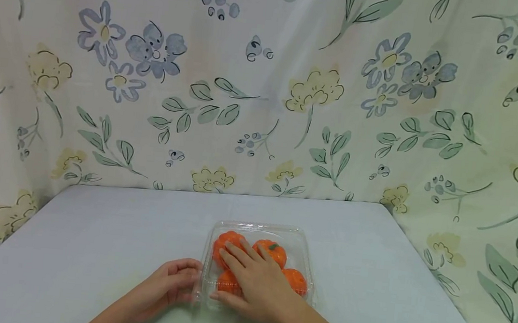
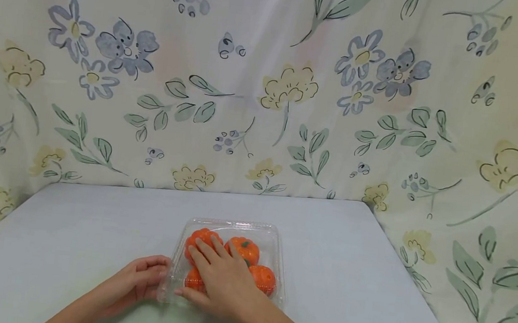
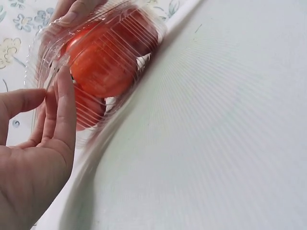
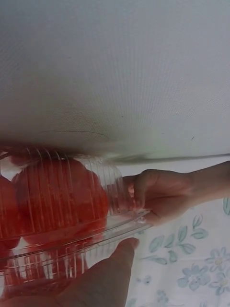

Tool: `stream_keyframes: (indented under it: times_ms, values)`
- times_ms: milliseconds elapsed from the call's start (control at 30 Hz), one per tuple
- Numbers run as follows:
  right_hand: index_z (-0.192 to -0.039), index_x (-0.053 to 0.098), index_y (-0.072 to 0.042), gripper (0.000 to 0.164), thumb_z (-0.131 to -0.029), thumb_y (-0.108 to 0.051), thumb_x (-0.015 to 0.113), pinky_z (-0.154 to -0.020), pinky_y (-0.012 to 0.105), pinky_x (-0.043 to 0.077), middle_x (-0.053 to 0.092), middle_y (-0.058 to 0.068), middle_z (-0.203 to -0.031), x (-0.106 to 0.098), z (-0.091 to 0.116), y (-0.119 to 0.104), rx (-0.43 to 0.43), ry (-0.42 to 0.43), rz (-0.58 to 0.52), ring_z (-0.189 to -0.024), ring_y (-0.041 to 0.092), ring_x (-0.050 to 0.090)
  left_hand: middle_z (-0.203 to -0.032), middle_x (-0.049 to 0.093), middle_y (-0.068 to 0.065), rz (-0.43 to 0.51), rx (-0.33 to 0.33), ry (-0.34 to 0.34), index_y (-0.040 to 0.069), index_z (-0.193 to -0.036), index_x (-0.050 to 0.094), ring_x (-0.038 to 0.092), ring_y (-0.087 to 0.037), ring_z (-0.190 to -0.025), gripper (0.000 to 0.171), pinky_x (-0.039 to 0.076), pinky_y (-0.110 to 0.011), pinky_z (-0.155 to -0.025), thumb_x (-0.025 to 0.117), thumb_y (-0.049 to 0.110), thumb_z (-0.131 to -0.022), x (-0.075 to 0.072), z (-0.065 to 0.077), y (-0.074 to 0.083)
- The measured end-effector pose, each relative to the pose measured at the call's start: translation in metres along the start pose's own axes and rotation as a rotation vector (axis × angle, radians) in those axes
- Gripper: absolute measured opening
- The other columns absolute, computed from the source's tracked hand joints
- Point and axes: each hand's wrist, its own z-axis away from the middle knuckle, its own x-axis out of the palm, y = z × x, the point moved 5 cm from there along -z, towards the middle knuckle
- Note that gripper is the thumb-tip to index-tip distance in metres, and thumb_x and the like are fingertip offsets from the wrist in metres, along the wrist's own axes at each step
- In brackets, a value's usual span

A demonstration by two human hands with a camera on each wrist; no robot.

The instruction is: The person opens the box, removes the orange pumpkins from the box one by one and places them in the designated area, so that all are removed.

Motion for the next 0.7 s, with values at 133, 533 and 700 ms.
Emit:
stream_keyframes:
  times_ms: [133,533,700]
  values:
    - [-0.159,0.048,-0.018,0.077,-0.102,-0.069,0.049,-0.124,0.056,0.033,0.046,0.000,-0.165,0.000,0.000,0.000,-0.005,0.003,0.005,-0.156,0.028,0.036,-0.111,0.067,0.003,-0.022,-0.031,0.103,0.010,-0.123,0.063,0.066,-0.011,-0.097,0.018,0.062,-0.028,-0.082,0.052,0.017,-0.110,0.000,-0.005,0.002]
    - [-0.159,0.048,-0.018,0.077,-0.101,-0.068,0.053,-0.124,0.057,0.034,0.046,0.000,-0.165,-0.002,0.000,0.000,-0.005,-0.005,-0.001,-0.156,0.029,0.037,-0.108,0.063,0.002,-0.031,-0.056,0.229,0.012,-0.118,0.060,0.064,-0.013,-0.092,0.014,0.062,-0.027,-0.074,0.053,0.021,-0.110,0.002,-0.014,0.006]
    - [-0.160,0.047,-0.017,0.078,-0.101,-0.069,0.053,-0.125,0.057,0.032,0.044,0.000,-0.166,-0.002,0.000,0.001,-0.004,-0.021,-0.012,-0.157,0.029,0.035,-0.106,0.062,0.002,-0.012,-0.045,0.236,0.012,-0.117,0.059,0.062,-0.010,-0.086,0.013,0.061,-0.025,-0.070,0.052,0.021,-0.110,0.003,-0.016,0.007]
